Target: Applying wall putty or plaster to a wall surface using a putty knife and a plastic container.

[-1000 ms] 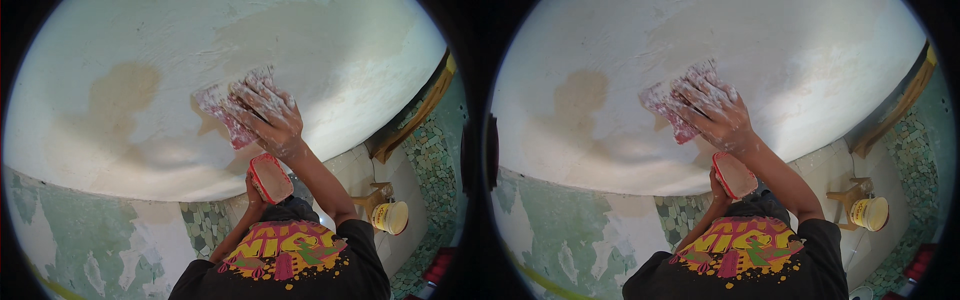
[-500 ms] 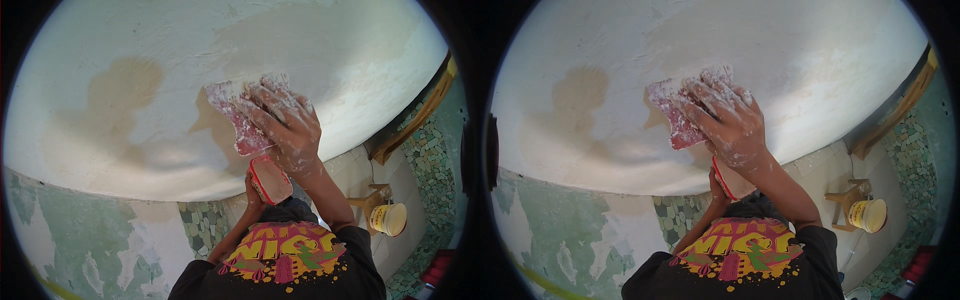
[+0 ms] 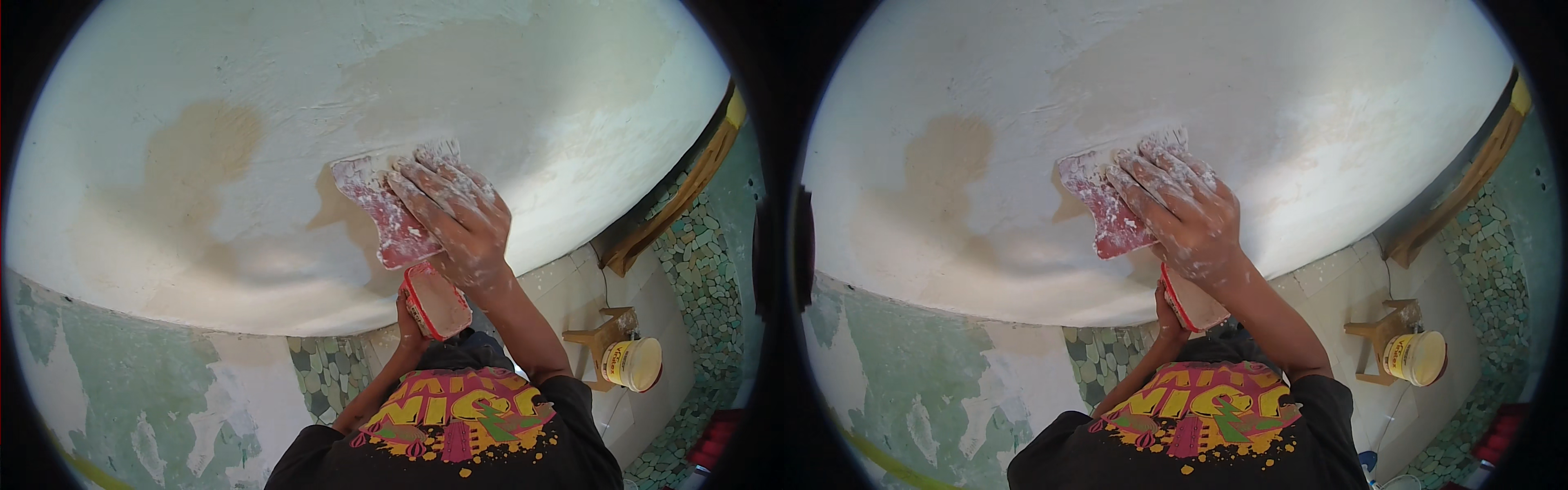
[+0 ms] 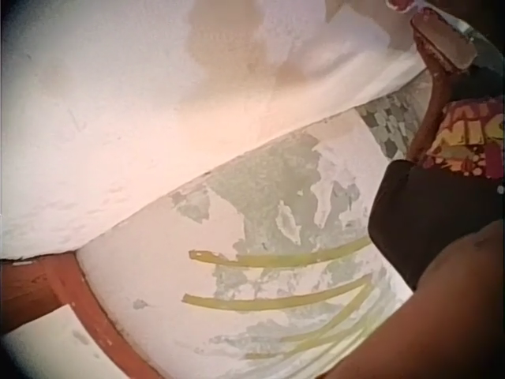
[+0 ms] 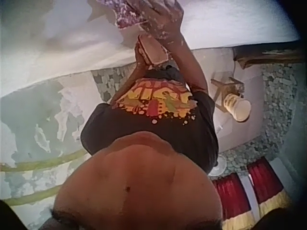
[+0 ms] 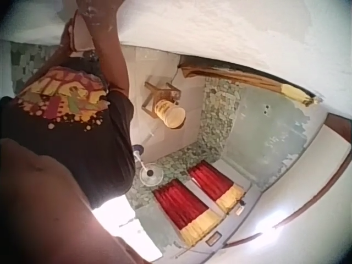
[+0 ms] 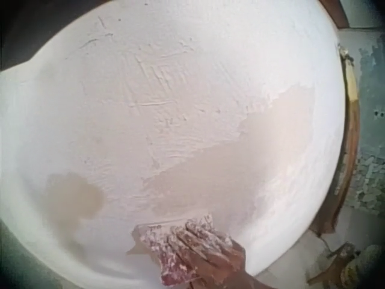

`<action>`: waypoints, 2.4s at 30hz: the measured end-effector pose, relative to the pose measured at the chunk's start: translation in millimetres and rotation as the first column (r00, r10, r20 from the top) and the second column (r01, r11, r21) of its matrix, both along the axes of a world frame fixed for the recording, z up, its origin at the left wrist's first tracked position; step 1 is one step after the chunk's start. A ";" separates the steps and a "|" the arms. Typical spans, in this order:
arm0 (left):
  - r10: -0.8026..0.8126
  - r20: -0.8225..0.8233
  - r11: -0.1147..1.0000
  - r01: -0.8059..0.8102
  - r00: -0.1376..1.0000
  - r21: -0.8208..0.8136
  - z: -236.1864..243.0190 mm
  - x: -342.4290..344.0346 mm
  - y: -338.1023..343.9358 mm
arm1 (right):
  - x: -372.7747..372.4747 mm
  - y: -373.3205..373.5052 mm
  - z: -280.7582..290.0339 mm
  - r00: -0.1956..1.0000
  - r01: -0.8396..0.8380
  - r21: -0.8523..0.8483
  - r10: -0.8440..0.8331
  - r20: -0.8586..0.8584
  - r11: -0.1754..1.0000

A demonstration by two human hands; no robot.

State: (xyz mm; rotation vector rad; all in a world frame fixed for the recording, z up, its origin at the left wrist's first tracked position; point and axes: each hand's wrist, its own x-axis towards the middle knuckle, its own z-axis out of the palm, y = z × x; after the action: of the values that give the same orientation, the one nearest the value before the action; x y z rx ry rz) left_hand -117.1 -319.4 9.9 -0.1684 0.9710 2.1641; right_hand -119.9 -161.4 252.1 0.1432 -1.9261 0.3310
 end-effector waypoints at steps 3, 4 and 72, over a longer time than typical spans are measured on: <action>0.032 0.003 0.999 -0.032 0.999 -0.022 4.4 5.6 1.1 | 9.6 1.5 22.3 0.993 0.009 -0.013 -0.011 -0.114 1.000; 0.027 0.003 1.000 -0.027 1.000 -0.003 0.7 4.8 1.1 | 13.3 2.5 33.1 0.991 0.058 -0.021 -0.060 -0.120 0.998; 0.036 0.084 0.999 -0.036 0.996 -0.010 -10.6 -7.7 -8.8 | -68.7 -44.8 33.6 0.996 -0.084 0.113 0.088 -0.032 0.990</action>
State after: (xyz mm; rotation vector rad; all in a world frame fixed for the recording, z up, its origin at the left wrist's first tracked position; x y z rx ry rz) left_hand -124.8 -328.2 -0.7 -0.2807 0.9364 2.1675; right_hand -188.6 -206.2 285.7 0.3048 -1.9060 0.2760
